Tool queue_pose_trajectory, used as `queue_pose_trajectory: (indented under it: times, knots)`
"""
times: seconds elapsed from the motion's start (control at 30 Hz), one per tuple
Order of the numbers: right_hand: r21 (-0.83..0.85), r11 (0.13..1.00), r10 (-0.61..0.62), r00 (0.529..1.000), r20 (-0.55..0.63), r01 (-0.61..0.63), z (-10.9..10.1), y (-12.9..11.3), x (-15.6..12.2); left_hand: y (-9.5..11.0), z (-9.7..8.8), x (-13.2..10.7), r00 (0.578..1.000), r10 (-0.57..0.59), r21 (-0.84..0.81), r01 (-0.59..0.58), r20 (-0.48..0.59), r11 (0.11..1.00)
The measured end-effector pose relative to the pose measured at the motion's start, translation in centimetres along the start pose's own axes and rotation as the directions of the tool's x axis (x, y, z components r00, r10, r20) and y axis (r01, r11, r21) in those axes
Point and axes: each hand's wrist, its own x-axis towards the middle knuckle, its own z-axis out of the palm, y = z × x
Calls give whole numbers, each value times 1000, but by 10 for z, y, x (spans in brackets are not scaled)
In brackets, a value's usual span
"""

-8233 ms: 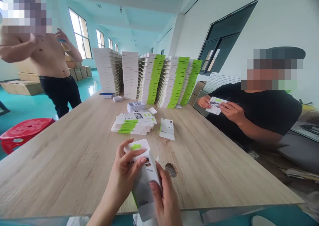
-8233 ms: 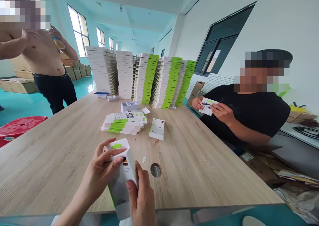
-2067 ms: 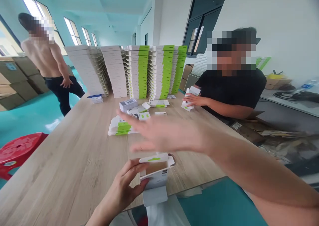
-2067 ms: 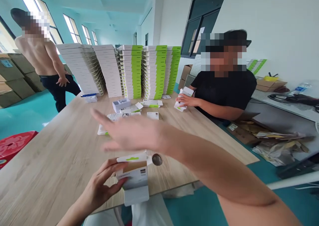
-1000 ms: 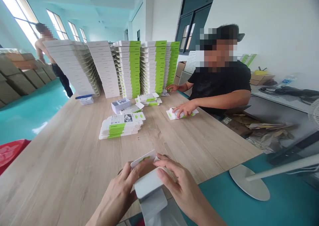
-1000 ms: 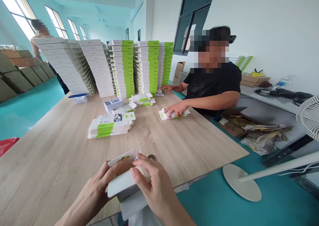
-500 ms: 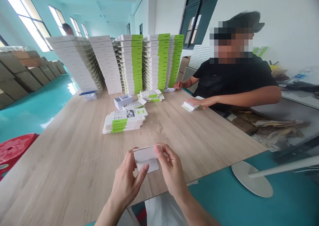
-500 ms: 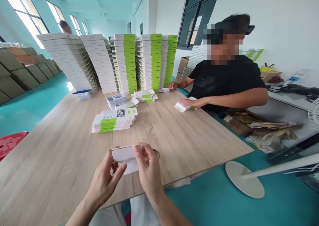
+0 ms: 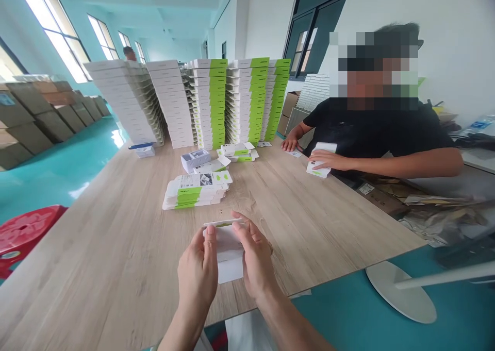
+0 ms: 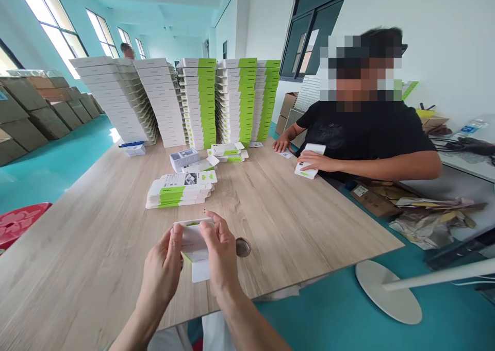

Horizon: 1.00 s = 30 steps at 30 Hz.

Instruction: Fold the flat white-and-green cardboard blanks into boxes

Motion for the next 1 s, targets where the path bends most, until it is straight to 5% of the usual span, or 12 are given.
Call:
queue_pose_trajectory:
  times: [0.23, 0.37, 0.53, 0.63, 0.77, 0.83, 1.0]
  knots:
    - [101, 994, 46, 999, -16, -44, 0, -1, 2, -3, -2, 2, 999, 6, -66, -2, 49, 998]
    - [149, 989, 31, 992, -124, -12, 6, -4, 0, -10, 0, 7, 998, -2, -4, 2, 67, 1000]
    - [218, 976, 54, 975, -213, -6, 15, -13, 0, -19, 8, 3, 991, 92, 30, -89, -100, 996]
    - [200, 980, 40, 972, -232, 8, 17, -14, 2, -30, 14, 1, 951, 228, 2, -233, -209, 972]
    - [179, 984, 33, 969, -246, 12, 18, -12, 6, -48, 15, 8, 805, 522, 14, -541, -282, 841]
    - [165, 986, 35, 970, -240, 5, 18, -13, 8, -53, 12, 13, 758, 603, 64, -608, -248, 791]
    - [119, 993, 15, 972, -235, 14, 18, -17, 16, -51, 4, 22, 744, 665, 244, -634, -68, 734]
